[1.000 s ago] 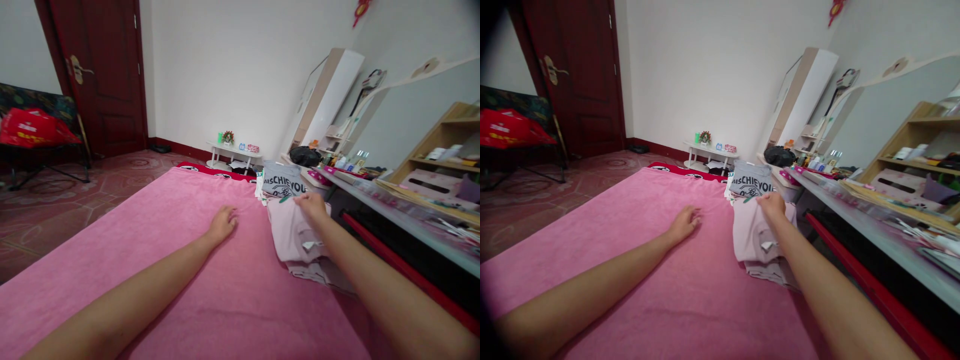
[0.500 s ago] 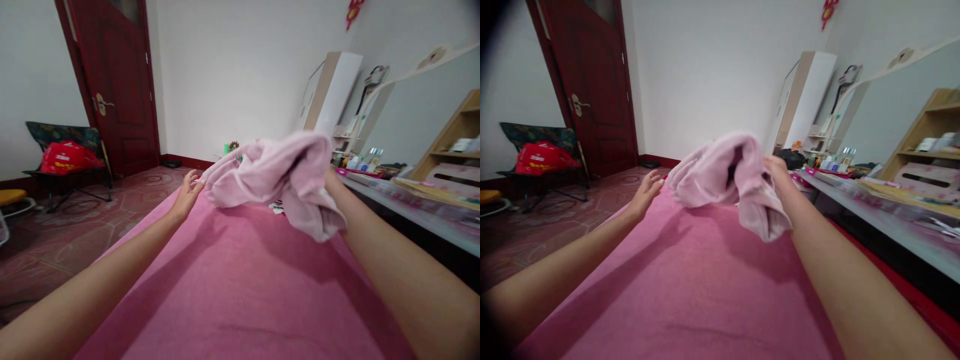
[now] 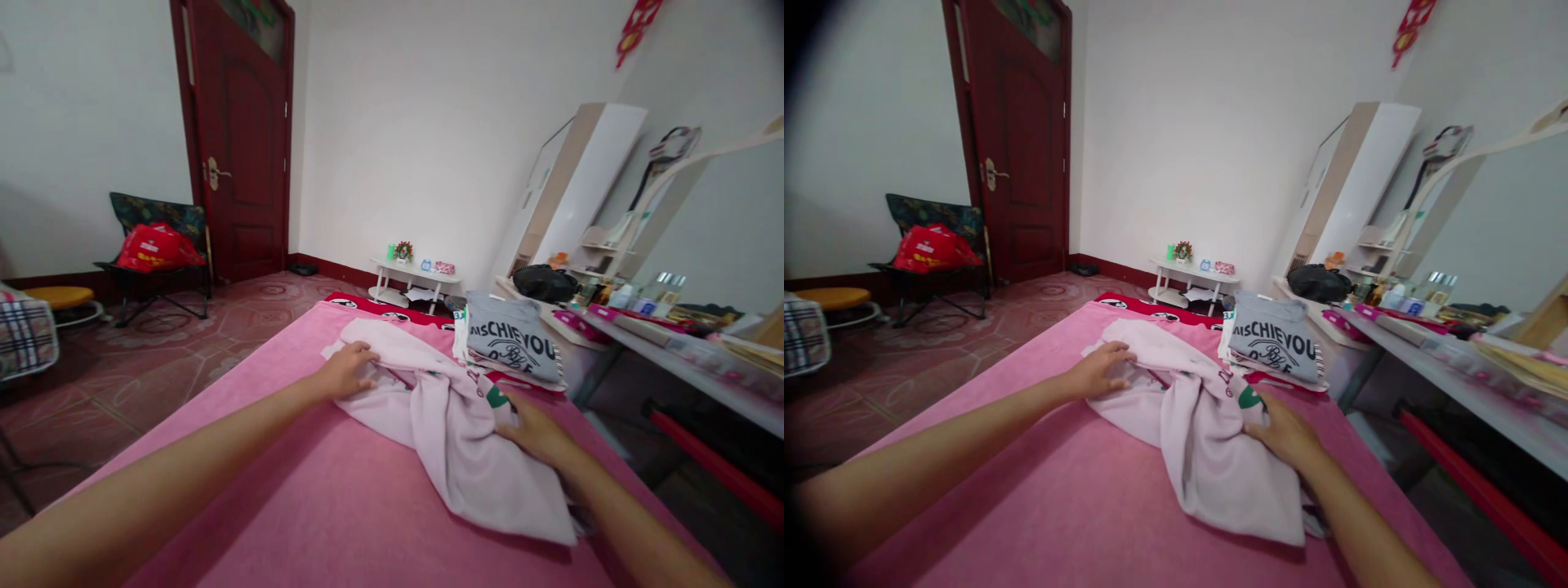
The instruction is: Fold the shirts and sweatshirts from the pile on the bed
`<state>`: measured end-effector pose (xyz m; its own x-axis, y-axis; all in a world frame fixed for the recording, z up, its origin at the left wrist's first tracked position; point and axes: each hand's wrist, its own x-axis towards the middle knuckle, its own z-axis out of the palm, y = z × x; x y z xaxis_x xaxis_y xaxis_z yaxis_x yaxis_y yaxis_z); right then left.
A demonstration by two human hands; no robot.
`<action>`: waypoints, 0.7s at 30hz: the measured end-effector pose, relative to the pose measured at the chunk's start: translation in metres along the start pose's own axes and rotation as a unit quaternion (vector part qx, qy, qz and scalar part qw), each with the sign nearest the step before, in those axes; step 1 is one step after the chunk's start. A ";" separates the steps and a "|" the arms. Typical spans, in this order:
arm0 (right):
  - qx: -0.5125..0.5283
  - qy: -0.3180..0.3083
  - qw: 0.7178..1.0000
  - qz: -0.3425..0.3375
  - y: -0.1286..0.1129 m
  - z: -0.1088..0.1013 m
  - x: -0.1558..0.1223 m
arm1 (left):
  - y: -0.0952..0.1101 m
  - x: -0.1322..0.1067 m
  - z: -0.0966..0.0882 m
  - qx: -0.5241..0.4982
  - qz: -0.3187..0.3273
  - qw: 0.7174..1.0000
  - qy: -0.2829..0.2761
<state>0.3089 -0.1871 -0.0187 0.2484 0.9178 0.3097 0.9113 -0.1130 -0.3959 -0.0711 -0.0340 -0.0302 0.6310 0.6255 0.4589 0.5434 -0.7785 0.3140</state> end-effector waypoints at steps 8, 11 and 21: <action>-0.004 0.015 1.000 0.026 0.021 0.028 -0.012 | 0.002 0.043 0.024 0.102 -0.006 0.994 0.048; 0.038 0.023 0.999 0.019 0.024 0.028 -0.015 | 0.001 0.079 0.027 0.113 0.005 0.993 0.022; 0.186 0.031 0.981 0.051 0.031 0.026 -0.020 | 0.021 0.140 0.062 0.118 0.066 0.988 -0.075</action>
<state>0.3241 -0.1992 -0.0599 0.3614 0.8831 0.2993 0.7005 -0.0452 -0.7122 0.0630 0.0400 -0.0113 0.7704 0.5337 0.3488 0.5536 -0.8313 0.0492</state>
